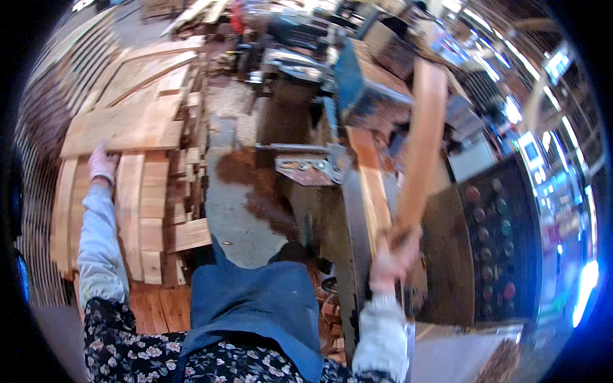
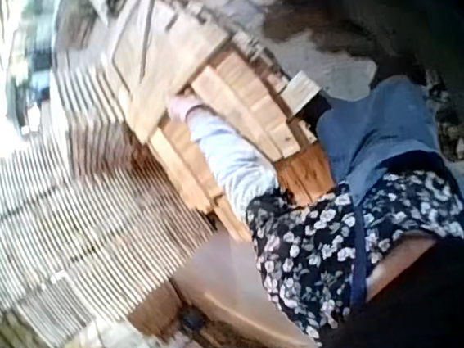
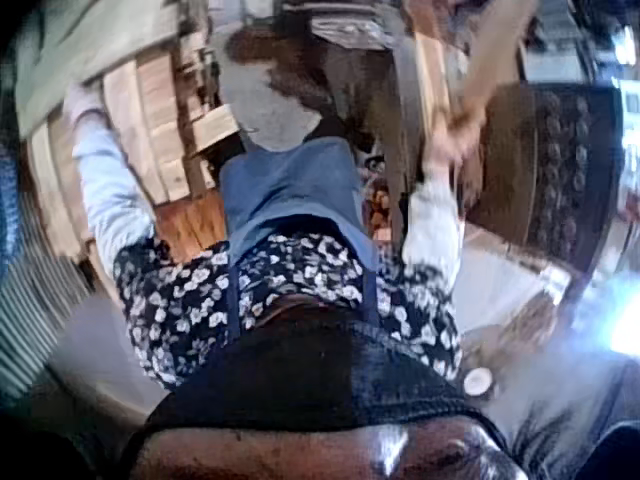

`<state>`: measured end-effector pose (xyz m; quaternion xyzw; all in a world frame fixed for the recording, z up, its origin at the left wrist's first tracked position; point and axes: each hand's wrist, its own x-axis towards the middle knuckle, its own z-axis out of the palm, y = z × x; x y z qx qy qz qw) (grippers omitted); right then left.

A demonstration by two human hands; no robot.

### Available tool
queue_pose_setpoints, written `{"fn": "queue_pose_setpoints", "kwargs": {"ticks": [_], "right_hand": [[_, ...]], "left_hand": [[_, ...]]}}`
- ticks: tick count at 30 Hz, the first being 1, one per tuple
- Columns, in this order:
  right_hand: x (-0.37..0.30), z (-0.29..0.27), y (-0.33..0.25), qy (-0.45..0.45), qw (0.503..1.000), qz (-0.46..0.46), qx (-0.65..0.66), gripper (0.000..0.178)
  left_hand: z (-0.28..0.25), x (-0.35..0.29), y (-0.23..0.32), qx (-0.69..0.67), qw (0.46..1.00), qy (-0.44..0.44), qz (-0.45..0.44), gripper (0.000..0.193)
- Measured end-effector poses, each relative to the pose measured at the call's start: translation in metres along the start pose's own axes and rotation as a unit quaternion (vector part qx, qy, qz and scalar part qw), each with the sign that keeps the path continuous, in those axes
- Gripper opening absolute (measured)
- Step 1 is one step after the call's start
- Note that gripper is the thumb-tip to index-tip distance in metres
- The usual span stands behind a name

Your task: The person repeatedly picks up wooden planks from a stack and feeds them into a woodworking machine. They then retrieve the processed planks from the machine's output and place them onto a separate stack.

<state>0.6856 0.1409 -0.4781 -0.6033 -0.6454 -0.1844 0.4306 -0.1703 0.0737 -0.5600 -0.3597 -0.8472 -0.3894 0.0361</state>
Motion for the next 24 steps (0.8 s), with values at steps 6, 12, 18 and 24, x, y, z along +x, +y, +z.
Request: {"fn": "queue_pose_setpoints", "kwargs": {"ticks": [6,12,18,24], "right_hand": [[0.031,-0.006,-0.007,-0.051,0.992,0.107,0.044,0.102],[-0.057,-0.127,-0.021,-0.167,0.972,0.148,-0.076,0.101],[-0.133,-0.247,-0.012,-0.294,0.926,0.142,-0.19,0.098],[-0.084,-0.196,-0.013,-0.232,0.961,-0.138,-0.066,0.049]], "left_hand": [[0.028,0.051,0.0,-0.582,0.745,0.034,-0.324,0.049],[0.035,0.105,-0.029,-0.605,0.767,0.054,-0.206,0.034],[0.068,0.172,-0.039,-0.489,0.831,0.021,-0.265,0.048],[0.051,0.1,0.076,0.278,0.958,-0.066,-0.039,0.05]]}}
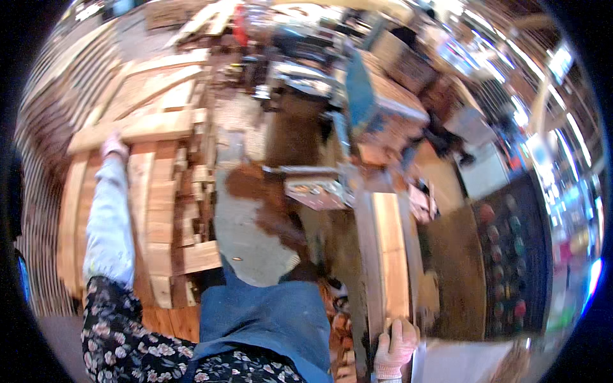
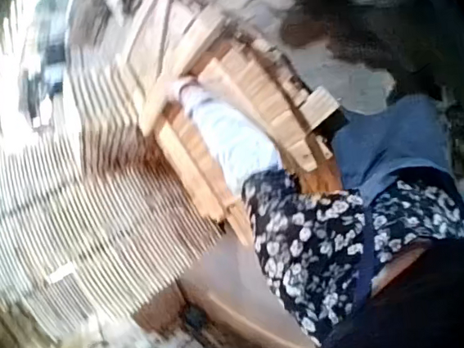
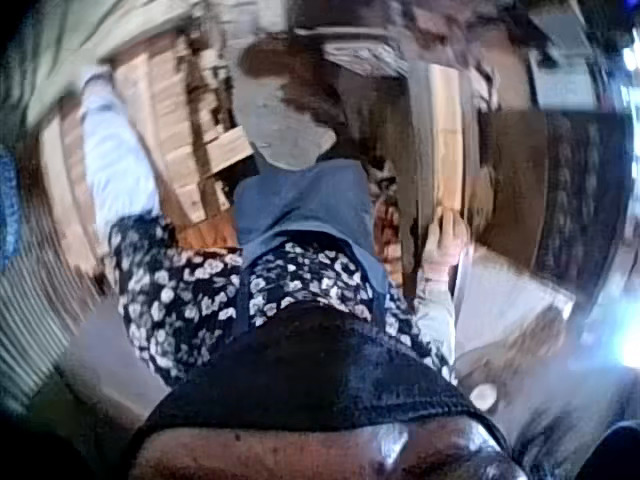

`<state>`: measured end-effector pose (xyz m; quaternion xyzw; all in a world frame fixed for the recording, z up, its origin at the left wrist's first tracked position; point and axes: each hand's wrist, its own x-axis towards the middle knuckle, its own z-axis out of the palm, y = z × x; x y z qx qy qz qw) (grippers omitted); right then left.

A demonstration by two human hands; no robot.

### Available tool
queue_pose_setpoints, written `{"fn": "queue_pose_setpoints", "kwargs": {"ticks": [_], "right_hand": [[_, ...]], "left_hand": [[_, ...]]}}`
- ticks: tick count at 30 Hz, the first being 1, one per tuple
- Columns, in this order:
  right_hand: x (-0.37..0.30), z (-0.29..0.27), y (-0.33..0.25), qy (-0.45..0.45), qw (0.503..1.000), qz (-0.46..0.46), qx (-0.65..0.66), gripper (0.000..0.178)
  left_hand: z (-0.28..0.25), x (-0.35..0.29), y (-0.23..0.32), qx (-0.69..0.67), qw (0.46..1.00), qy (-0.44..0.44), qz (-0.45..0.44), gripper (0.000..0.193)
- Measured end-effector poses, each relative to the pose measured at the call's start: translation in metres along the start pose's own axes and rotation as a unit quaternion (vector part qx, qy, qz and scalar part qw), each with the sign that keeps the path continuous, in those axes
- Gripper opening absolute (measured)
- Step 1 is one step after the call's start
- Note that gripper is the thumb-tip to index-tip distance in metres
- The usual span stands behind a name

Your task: The person repeatedly picks up wooden planks from a stack and feeds them into a woodworking machine. They then retrieve the processed planks from the machine's output and place them onto a separate stack.

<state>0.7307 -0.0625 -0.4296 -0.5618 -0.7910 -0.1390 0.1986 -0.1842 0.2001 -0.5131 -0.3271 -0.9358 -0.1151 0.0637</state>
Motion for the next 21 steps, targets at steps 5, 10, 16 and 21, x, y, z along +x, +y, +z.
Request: {"fn": "queue_pose_setpoints", "kwargs": {"ticks": [5,10,16,21], "right_hand": [[0.109,0.073,0.016,0.018,0.995,0.034,0.089,0.044],[0.209,0.12,0.003,-0.014,0.99,0.021,0.137,0.055],[0.232,0.036,-0.167,-0.031,0.969,-0.154,0.193,0.104],[0.161,0.035,-0.124,-0.042,0.971,0.034,0.231,0.11]], "left_hand": [[-0.035,-0.044,0.033,-0.812,0.537,0.056,-0.222,0.045],[-0.104,-0.173,0.106,-0.847,0.517,-0.05,-0.116,0.041],[-0.158,-0.33,0.226,-0.762,0.621,-0.185,0.017,0.042],[-0.187,-0.408,0.276,-0.754,0.519,-0.365,0.17,0.055]]}}
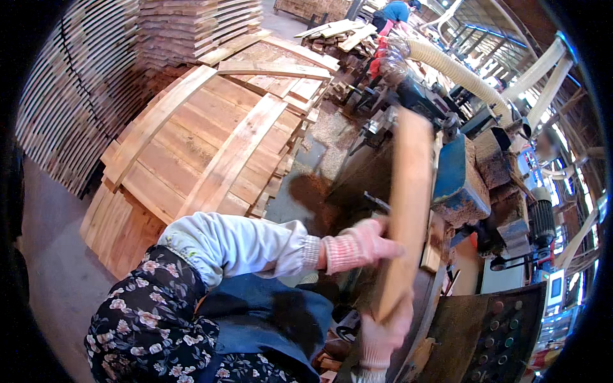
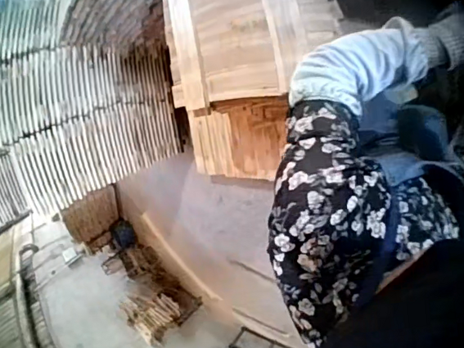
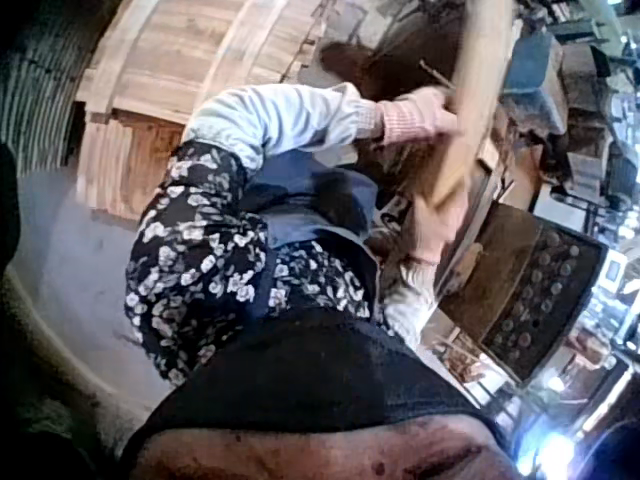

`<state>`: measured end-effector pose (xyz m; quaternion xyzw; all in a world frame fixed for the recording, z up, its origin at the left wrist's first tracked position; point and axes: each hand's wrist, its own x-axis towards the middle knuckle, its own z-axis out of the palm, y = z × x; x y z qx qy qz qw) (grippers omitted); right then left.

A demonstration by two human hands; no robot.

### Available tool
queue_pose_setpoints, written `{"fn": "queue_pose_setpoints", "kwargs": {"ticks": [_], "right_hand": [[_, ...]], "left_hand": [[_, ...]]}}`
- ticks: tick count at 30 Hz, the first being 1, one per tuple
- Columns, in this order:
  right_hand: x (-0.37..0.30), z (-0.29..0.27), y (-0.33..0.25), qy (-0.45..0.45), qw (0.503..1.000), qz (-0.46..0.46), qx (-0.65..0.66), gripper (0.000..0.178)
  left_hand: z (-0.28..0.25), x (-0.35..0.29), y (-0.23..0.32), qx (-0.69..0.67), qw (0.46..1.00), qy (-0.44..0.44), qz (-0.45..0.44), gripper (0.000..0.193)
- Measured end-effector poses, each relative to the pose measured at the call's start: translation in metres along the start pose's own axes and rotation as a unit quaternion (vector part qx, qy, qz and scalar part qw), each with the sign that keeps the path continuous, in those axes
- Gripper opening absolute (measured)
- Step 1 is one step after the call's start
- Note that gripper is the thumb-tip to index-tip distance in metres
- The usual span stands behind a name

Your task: The person repeatedly picks up wooden planks from a stack and feeds them into a woodworking machine. They then retrieve the processed planks from the machine's output and place them onto a separate stack.

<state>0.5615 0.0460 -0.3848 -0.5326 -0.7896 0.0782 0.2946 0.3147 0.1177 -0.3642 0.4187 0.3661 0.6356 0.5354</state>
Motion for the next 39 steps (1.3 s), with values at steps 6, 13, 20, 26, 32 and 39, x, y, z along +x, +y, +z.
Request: {"fn": "queue_pose_setpoints", "kwargs": {"ticks": [6,13,20,26,32,39], "right_hand": [[-0.143,-0.116,-0.012,-0.171,0.93,0.307,-0.106,0.093],[-0.215,-0.111,0.063,0.02,0.929,0.293,-0.223,0.086],[-0.044,0.009,0.22,0.275,0.914,0.298,-0.023,0.094],[0.085,0.009,0.157,0.166,0.956,0.219,-0.105,0.097],[-0.05,-0.03,0.121,0.109,0.979,0.106,-0.138,0.084],[-0.18,-0.103,0.092,0.012,0.977,0.021,-0.214,0.064]], "left_hand": [[-0.194,0.04,0.062,0.514,0.844,0.142,0.047,0.054],[-0.424,-0.131,0.148,0.72,0.535,0.391,-0.207,0.084],[-0.414,-0.165,0.146,0.649,0.59,0.438,-0.196,0.092],[-0.324,-0.107,0.106,0.654,0.644,0.374,-0.13,0.097],[-0.237,-0.078,0.076,0.757,0.55,0.252,-0.246,0.108],[-0.257,-0.056,0.058,0.69,0.595,0.318,-0.263,0.111]]}}
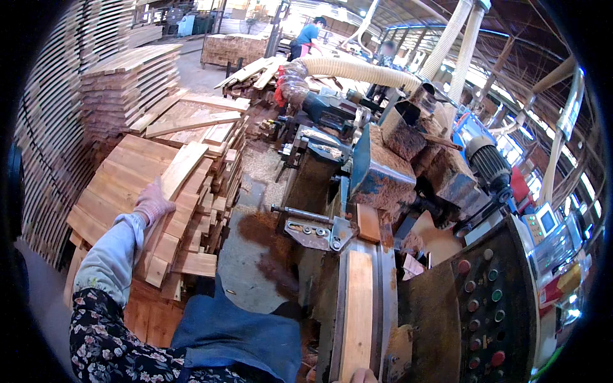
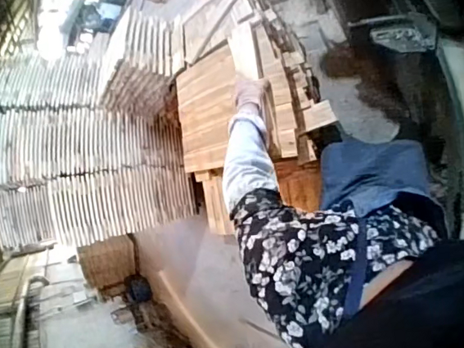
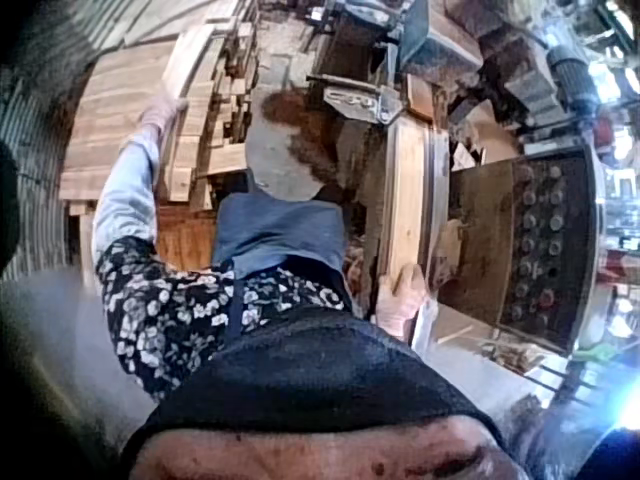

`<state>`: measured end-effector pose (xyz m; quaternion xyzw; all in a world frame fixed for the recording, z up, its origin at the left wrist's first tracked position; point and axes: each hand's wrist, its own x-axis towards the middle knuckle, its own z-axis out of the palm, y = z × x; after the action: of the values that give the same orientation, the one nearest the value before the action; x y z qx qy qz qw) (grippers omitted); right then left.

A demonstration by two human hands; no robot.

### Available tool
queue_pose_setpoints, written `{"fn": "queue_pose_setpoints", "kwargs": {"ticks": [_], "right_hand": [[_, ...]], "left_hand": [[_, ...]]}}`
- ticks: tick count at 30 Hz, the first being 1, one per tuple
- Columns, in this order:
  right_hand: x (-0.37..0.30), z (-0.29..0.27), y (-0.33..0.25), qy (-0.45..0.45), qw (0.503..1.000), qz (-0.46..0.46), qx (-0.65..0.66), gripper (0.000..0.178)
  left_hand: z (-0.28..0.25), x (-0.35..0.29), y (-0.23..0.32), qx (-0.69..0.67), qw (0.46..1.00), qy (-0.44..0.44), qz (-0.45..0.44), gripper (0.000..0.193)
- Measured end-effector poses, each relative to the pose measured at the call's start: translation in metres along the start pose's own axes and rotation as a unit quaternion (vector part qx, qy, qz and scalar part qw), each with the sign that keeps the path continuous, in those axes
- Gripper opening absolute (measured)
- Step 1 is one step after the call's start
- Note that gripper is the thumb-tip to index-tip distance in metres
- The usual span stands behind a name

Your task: The person repeatedly picks up wooden planks from a stack and feeds them into a woodworking machine. They then retrieve the processed planks from the machine's output and place them onto a separate stack.

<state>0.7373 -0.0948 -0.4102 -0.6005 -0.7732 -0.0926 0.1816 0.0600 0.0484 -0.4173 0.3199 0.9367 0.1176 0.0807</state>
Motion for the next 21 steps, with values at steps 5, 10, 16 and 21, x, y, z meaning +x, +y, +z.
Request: {"fn": "queue_pose_setpoints", "kwargs": {"ticks": [5,10,16,21], "right_hand": [[0.075,0.037,0.021,-0.002,0.998,-0.057,0.006,0.057],[0.187,0.103,0.017,0.065,0.997,-0.038,-0.001,0.034],[0.24,0.109,-0.033,-0.05,0.925,0.007,0.377,0.06],[0.17,0.011,-0.086,-0.259,0.788,0.059,0.556,0.098]], "left_hand": [[-0.004,0.006,-0.023,-0.351,0.933,-0.064,0.04,0.08],[-0.03,-0.078,0.046,-0.66,0.716,-0.22,0.057,0.041],[0.008,-0.149,0.172,-0.755,0.613,-0.177,0.152,0.035],[0.073,-0.241,0.271,-0.836,0.483,-0.239,0.103,0.041]]}}
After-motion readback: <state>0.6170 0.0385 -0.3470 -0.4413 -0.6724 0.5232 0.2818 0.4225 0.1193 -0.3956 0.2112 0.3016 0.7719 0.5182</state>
